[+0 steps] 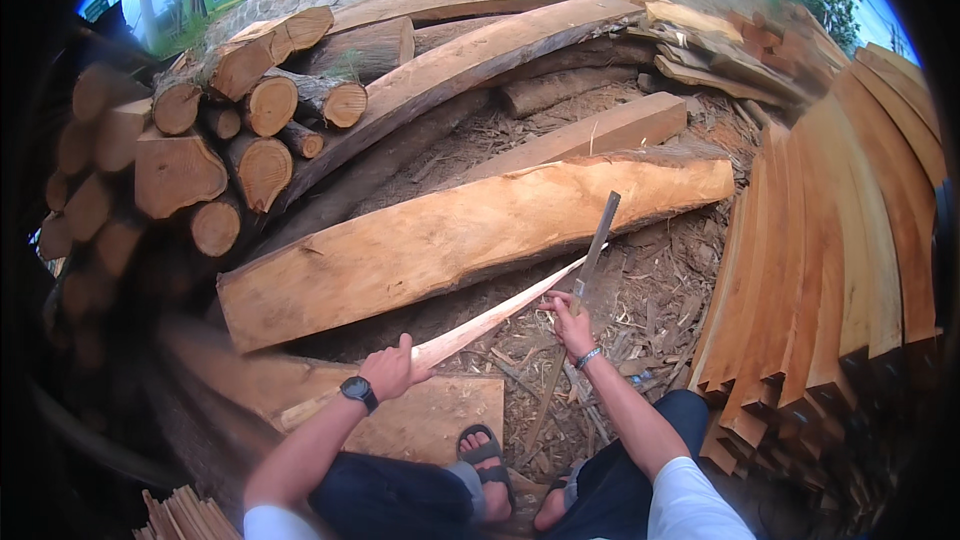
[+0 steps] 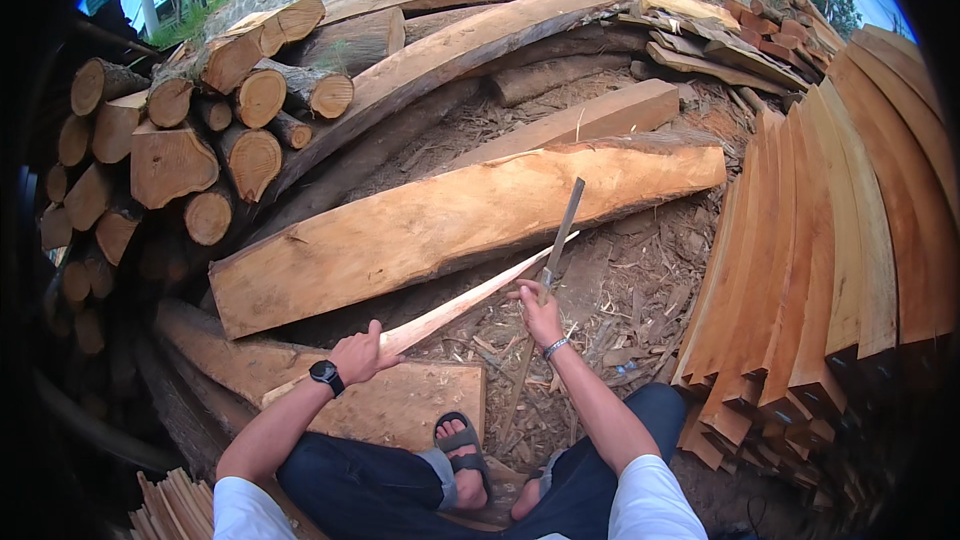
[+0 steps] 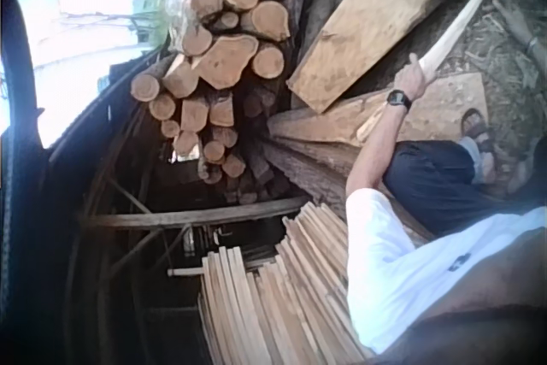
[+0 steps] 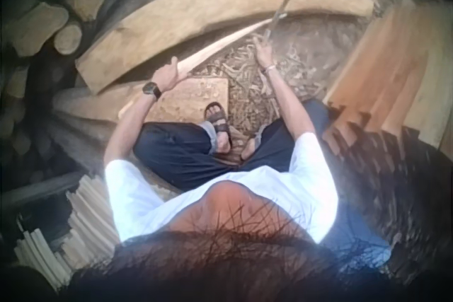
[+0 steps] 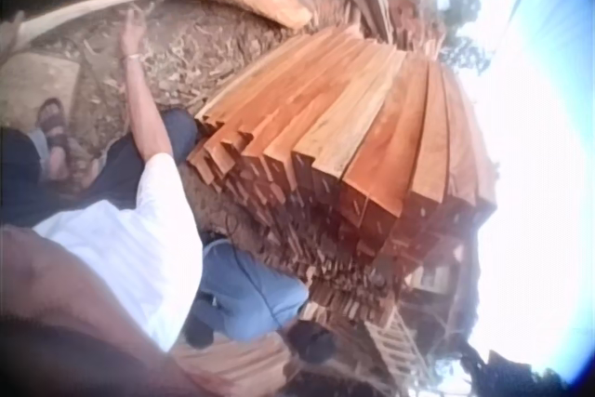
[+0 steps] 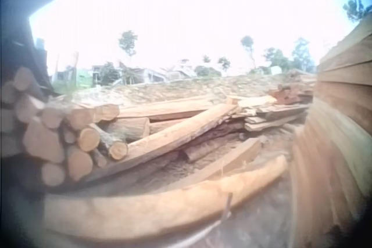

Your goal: The person uses a cleaver-like tool to shave thin layers of wood from a small piece of timber, turning the wood over to shave different sides.

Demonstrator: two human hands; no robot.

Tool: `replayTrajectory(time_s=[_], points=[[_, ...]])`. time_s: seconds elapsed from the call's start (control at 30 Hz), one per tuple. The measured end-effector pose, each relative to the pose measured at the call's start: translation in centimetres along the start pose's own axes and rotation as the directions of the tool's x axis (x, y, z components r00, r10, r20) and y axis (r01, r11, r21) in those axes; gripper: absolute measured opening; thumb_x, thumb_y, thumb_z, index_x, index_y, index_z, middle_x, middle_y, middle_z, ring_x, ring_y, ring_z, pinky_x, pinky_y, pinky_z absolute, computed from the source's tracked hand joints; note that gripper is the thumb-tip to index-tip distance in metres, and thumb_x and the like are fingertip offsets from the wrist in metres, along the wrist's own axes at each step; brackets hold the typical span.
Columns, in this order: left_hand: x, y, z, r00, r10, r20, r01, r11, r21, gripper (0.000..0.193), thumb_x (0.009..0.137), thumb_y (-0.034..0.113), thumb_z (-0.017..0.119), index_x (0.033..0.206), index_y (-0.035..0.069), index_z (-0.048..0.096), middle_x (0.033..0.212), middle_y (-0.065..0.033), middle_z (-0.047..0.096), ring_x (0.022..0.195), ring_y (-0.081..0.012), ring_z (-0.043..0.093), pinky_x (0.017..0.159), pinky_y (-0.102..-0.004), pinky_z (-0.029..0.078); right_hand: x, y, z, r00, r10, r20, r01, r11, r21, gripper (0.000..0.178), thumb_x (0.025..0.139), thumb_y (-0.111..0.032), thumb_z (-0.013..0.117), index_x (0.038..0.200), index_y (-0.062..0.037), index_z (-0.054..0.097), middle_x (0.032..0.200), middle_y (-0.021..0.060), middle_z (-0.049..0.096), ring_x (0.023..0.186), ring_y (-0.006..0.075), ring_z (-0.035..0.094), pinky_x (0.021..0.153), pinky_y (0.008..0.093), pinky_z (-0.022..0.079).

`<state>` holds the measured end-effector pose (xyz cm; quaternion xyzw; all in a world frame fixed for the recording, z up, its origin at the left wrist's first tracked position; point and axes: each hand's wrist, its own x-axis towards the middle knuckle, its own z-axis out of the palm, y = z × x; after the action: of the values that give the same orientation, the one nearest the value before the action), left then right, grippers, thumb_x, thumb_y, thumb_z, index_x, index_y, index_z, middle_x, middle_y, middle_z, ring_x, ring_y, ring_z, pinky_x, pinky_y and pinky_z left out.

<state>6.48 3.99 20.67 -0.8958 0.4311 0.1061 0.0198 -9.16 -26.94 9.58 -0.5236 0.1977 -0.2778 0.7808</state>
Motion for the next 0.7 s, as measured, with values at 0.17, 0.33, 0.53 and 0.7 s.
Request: replayTrajectory(time_s=[0.17, 0.33, 0.53, 0.7], points=[[-1.1, 2.5, -3.7, 0.981, -0.168, -0.094, 0.154, 0.978, -0.143, 0.064, 0.085, 0.057, 0.060, 0.101, -0.004, 0.046, 0.080, -0.0306, 0.066, 0.079, -0.0460, 0.066, 0.069, -0.0515, 0.053, -2.2, 0.9, -0.3, 0.935, -0.327, 0.138, 0.315, 0.587, -0.746, 0.044, 0.095, -0.050, 0.051, 0.096, -0.0058, 0.052, 0.075, 0.0210, 0.059, 0.075, 0.0418, 0.061, 0.065, 0.0505, 0.045], [-1.3, 1.2, -4.1, 0.975, -0.209, -0.082, 0.191, 0.965, -0.180, 0.062, 0.084, 0.056, 0.060, 0.103, -0.002, 0.051, 0.090, -0.0307, 0.066, 0.088, -0.0461, 0.066, 0.076, -0.0525, 0.052, -5.2, -2.0, 4.2, 0.903, -0.328, 0.279, 0.379, 0.301, -0.875, 0.050, 0.094, -0.054, 0.051, 0.088, -0.0046, 0.054, 0.073, 0.0214, 0.061, 0.073, 0.0410, 0.063, 0.062, 0.0512, 0.046], [-1.9, 1.3, -3.7, 0.976, -0.215, -0.044, 0.205, 0.964, -0.171, 0.063, 0.085, 0.056, 0.058, 0.103, -0.003, 0.054, 0.088, -0.0313, 0.066, 0.087, -0.0460, 0.066, 0.077, -0.0516, 0.052, -2.4, -0.2, 0.8, 0.950, -0.277, 0.143, 0.235, 0.335, -0.912, 0.048, 0.096, -0.051, 0.051, 0.085, -0.0036, 0.053, 0.063, 0.0237, 0.059, 0.063, 0.0469, 0.059, 0.058, 0.0553, 0.045], [-2.4, -0.5, -2.4, 0.983, -0.160, -0.094, 0.143, 0.976, -0.161, 0.064, 0.085, 0.057, 0.059, 0.099, -0.005, 0.054, 0.080, -0.0326, 0.064, 0.081, -0.0478, 0.065, 0.070, -0.0531, 0.052, -3.3, -0.6, 3.4, 0.953, -0.203, 0.223, 0.264, 0.206, -0.942, 0.050, 0.097, -0.052, 0.046, 0.085, -0.0037, 0.055, 0.067, 0.0259, 0.061, 0.067, 0.0472, 0.062, 0.060, 0.0562, 0.048]])
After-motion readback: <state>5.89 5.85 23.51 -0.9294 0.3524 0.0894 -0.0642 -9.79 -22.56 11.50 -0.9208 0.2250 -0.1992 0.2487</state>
